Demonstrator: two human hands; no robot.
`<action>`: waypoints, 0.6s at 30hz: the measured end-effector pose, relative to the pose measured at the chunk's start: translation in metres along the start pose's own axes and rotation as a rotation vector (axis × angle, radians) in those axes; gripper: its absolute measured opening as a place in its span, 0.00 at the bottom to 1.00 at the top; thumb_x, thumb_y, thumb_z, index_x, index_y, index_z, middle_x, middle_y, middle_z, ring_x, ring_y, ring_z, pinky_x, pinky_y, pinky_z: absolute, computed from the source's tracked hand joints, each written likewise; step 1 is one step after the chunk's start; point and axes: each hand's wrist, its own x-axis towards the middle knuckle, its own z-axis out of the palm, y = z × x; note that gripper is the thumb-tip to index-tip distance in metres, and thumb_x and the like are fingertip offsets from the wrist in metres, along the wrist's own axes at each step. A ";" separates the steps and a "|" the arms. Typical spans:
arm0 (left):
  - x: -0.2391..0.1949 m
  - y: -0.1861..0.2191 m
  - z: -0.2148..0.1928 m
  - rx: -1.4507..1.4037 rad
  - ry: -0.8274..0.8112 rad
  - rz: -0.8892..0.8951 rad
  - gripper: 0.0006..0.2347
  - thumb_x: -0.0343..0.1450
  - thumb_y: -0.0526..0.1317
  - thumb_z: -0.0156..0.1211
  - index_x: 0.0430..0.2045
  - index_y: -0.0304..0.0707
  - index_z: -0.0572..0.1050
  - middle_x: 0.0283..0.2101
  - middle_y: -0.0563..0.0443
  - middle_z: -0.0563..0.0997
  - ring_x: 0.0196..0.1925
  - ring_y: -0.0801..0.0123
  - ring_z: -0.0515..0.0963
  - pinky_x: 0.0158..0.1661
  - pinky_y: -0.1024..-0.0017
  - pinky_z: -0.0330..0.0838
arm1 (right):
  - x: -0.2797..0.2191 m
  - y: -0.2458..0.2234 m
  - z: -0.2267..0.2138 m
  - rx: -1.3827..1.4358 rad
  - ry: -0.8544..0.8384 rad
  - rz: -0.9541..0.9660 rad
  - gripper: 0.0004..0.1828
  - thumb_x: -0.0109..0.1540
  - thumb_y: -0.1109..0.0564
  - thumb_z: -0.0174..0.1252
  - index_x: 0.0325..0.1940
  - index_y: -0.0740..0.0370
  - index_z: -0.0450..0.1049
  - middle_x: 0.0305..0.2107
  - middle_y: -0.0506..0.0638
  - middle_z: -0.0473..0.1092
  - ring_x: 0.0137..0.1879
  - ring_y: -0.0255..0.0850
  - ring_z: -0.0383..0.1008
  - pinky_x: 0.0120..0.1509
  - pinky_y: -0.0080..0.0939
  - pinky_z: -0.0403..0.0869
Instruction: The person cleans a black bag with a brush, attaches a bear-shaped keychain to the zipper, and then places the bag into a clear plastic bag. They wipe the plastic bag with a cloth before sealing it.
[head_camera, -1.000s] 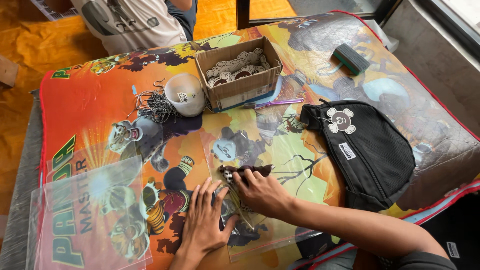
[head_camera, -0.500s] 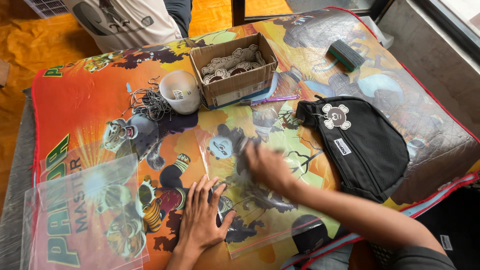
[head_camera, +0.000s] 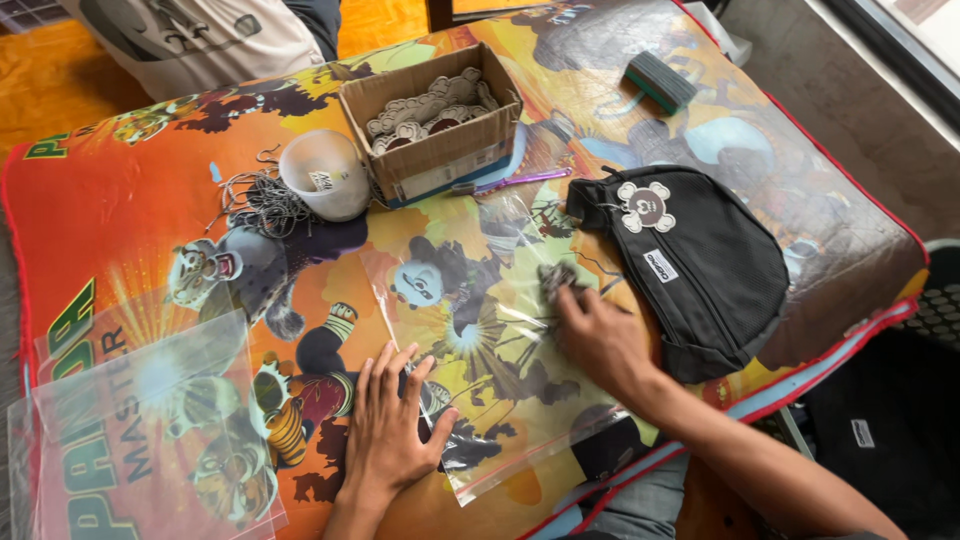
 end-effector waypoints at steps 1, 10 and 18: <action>-0.001 0.000 0.000 -0.003 -0.006 0.009 0.27 0.67 0.57 0.55 0.59 0.47 0.65 0.65 0.46 0.65 0.72 0.49 0.59 0.70 0.49 0.49 | -0.023 -0.019 0.007 -0.001 -0.003 0.010 0.18 0.63 0.55 0.56 0.58 0.57 0.69 0.33 0.56 0.74 0.23 0.43 0.76 0.14 0.42 0.69; -0.002 -0.001 -0.001 -0.017 -0.009 0.012 0.27 0.66 0.55 0.56 0.58 0.47 0.66 0.65 0.46 0.66 0.73 0.49 0.59 0.70 0.51 0.50 | -0.105 -0.032 -0.015 0.334 0.243 -0.234 0.17 0.65 0.59 0.53 0.59 0.57 0.73 0.34 0.49 0.70 0.27 0.39 0.71 0.29 0.39 0.69; -0.007 -0.005 0.002 -0.055 0.155 0.211 0.25 0.70 0.56 0.54 0.60 0.45 0.65 0.68 0.36 0.58 0.71 0.44 0.60 0.70 0.42 0.56 | -0.129 -0.028 -0.024 0.455 0.151 -0.122 0.18 0.63 0.59 0.53 0.58 0.55 0.72 0.30 0.46 0.65 0.27 0.41 0.69 0.24 0.39 0.70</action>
